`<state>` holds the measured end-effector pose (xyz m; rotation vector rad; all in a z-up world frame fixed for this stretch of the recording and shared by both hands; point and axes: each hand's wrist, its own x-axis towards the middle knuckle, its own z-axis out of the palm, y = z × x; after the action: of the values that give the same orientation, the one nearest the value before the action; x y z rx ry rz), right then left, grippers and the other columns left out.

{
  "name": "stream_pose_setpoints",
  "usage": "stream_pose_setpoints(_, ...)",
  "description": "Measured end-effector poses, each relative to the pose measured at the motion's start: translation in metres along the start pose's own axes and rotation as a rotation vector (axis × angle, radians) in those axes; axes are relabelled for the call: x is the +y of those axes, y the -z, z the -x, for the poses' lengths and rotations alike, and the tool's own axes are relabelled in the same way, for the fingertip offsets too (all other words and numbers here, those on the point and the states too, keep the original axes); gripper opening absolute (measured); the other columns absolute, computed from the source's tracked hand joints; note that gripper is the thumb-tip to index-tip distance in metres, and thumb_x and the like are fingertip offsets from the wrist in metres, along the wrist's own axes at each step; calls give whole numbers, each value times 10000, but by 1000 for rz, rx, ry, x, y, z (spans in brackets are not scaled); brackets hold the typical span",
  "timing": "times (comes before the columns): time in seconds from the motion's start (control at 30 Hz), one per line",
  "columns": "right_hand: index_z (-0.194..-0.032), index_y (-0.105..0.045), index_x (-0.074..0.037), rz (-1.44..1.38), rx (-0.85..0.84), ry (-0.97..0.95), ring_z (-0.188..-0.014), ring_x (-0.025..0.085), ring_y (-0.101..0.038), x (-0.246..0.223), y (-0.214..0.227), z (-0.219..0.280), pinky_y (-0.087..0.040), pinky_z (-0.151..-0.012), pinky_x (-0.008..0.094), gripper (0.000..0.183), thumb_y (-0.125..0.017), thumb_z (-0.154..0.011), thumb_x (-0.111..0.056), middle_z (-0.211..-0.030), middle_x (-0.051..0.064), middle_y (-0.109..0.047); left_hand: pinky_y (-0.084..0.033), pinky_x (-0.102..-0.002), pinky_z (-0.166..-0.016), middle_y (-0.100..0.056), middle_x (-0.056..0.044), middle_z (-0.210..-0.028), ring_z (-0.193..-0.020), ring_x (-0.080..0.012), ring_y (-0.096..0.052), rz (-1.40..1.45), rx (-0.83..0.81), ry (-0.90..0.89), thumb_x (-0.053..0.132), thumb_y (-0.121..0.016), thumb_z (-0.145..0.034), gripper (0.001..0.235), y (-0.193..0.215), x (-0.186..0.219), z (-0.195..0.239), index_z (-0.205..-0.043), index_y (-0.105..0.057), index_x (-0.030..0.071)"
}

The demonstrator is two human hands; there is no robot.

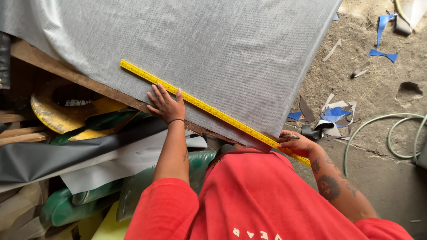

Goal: Measuring, marking, and cutting fabric pieces on a workshop table for upholstery work.

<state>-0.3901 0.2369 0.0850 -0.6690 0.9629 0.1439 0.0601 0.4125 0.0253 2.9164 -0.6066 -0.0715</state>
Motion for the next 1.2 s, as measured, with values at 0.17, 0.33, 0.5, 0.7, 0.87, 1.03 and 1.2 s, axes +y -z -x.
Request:
stream_pose_setpoints(0.17,-1206,-661,-6,-5,-26,-32,-1116,216,-709,-5,-3,0,-552,-949,339,483,-696,-794,244,-1141,141,-772,-104,-683,-1180,-240,-92,-1706,-1568,-389,-167,-39,75,-48,657,-498,-1006,827,-8,-4,1,-1632,-308,151)
stream_pose_setpoints(0.33,-1171,-682,-21,-2,15,-6,-1037,203,-733,-17,-19,7,-574,-883,322,494,-698,-766,261,-1076,117,-787,-107,-701,-1164,-309,-95,-1683,-1549,-414,-210,-47,162,-86,636,-546,-980,834,-15,-5,0,-1607,-358,118)
stream_pose_setpoints(0.5,-1237,-665,12,15,92,-16,-1063,302,-692,32,38,-18,-568,-884,463,496,-663,-800,246,-1114,174,-735,-214,-731,-1089,-409,-110,-1627,-1489,-475,-326,-13,301,-102,580,-683,-874,849,-18,0,1,-1559,-434,144)
stream_pose_setpoints(0.7,-1430,-524,-128,115,851,572,-935,206,-702,-20,30,-44,-545,-782,285,344,-504,-1095,-200,-1092,147,-705,-288,-725,-1102,-465,-53,-1599,-1486,-423,-379,-74,329,-28,702,-502,-924,816,0,9,0,-1524,-503,149)
stream_pose_setpoints(0.87,-1468,-615,-60,410,751,949,-805,175,-660,-106,-20,-134,-556,-760,254,328,-458,-1194,-150,-965,123,-666,-259,-697,-1129,-439,-46,-1613,-1455,-393,-399,-104,281,-11,742,-487,-925,845,7,13,1,-1535,-502,159)
stream_pose_setpoints(1.03,-1236,-606,55,486,143,960,-940,314,-699,-188,-218,-229,-568,-952,492,214,-657,-1094,-96,-991,247,-684,-240,-756,-1073,-573,-111,-1494,-1390,-468,-484,87,399,-49,657,-595,-824,812,-3,12,-1,-1443,-574,132)
stream_pose_setpoints(1.2,-1156,-669,-101,836,-7,896,-1030,223,-723,-226,-352,-318,-550,-960,407,208,-668,-1092,-300,-994,114,-751,-264,-756,-1064,-561,-104,-1512,-1382,-463,-499,62,441,-31,648,-597,-816,797,-8,11,-4,-1441,-575,153)
